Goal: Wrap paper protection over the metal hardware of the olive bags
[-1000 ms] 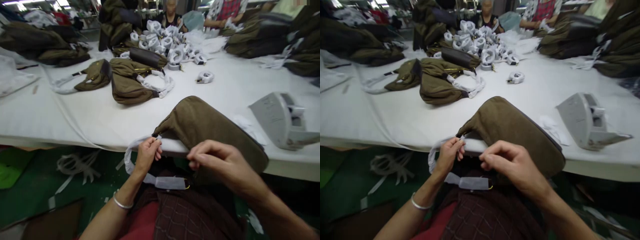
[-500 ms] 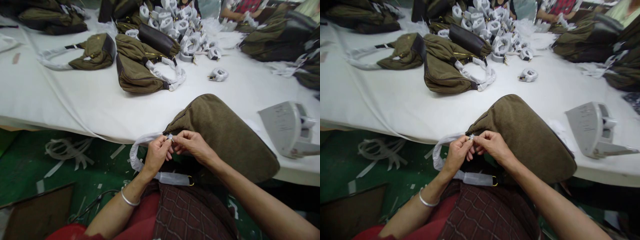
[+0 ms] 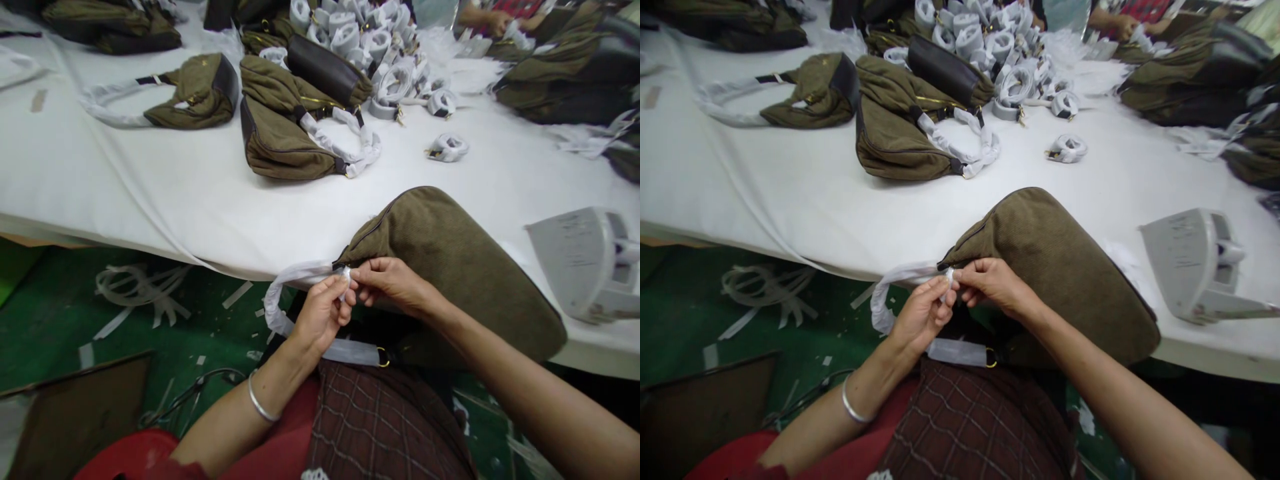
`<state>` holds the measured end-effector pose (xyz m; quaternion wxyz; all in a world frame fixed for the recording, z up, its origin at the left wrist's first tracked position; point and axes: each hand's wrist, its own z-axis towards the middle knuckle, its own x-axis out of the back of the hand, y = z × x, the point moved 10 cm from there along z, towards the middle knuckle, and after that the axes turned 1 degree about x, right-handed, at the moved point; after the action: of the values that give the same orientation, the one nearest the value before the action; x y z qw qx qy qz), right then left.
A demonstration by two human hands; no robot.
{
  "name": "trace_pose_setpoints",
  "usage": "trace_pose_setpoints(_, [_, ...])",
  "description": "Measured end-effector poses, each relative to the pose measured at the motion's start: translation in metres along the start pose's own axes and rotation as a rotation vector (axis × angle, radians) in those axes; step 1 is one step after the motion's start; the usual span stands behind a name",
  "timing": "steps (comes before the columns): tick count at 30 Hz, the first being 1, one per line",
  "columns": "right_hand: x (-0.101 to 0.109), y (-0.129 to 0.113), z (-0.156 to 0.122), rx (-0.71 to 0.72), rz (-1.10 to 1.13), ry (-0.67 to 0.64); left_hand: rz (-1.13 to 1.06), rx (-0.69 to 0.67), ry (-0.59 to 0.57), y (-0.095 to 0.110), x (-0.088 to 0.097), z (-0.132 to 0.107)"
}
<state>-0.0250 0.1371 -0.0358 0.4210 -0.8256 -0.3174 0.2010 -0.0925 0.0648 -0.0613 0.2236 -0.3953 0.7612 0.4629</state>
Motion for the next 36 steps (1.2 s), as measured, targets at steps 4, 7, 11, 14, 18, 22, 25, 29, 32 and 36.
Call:
trace_pose_setpoints(4, [-0.004, 0.001, -0.002, -0.033, -0.015, -0.107, -0.182, 0.170, -0.029, -0.013, -0.009, -0.004])
trace_pose_setpoints(7, [-0.003, 0.002, 0.005, -0.003, -0.108, -0.071, -0.270, 0.264, -0.024, -0.023, -0.013, -0.007])
trace_pose_setpoints(11, [-0.003, 0.003, 0.012, 0.026, -0.194, -0.011, -0.340, 0.312, -0.028, -0.029, -0.016, -0.010])
trace_pose_setpoints(14, [-0.003, 0.003, 0.012, 0.037, -0.209, 0.029, -0.335, 0.322, -0.036, -0.031, -0.018, -0.013])
trace_pose_setpoints(18, [0.001, 0.000, 0.011, 0.045, -0.223, 0.102, -0.261, 0.263, -0.043, -0.029, -0.020, -0.015])
trace_pose_setpoints(22, [-0.002, -0.005, 0.002, 0.029, -0.176, -0.001, -0.080, 0.096, -0.006, -0.021, -0.012, -0.011])
trace_pose_setpoints(25, [-0.010, 0.000, -0.009, -0.074, 0.059, -0.152, 0.154, -0.093, 0.046, -0.005, -0.002, -0.011])
trace_pose_setpoints(29, [-0.019, 0.007, -0.013, -0.148, 0.441, -0.177, 0.411, -0.232, 0.056, 0.011, -0.003, -0.011])
trace_pose_setpoints(32, [-0.026, 0.011, -0.007, -0.134, 0.494, -0.150, 0.366, -0.218, 0.020, 0.010, -0.008, -0.008])
trace_pose_setpoints(36, [-0.033, 0.007, -0.006, -0.077, 0.291, -0.214, 0.296, -0.136, -0.063, 0.001, -0.016, -0.004])
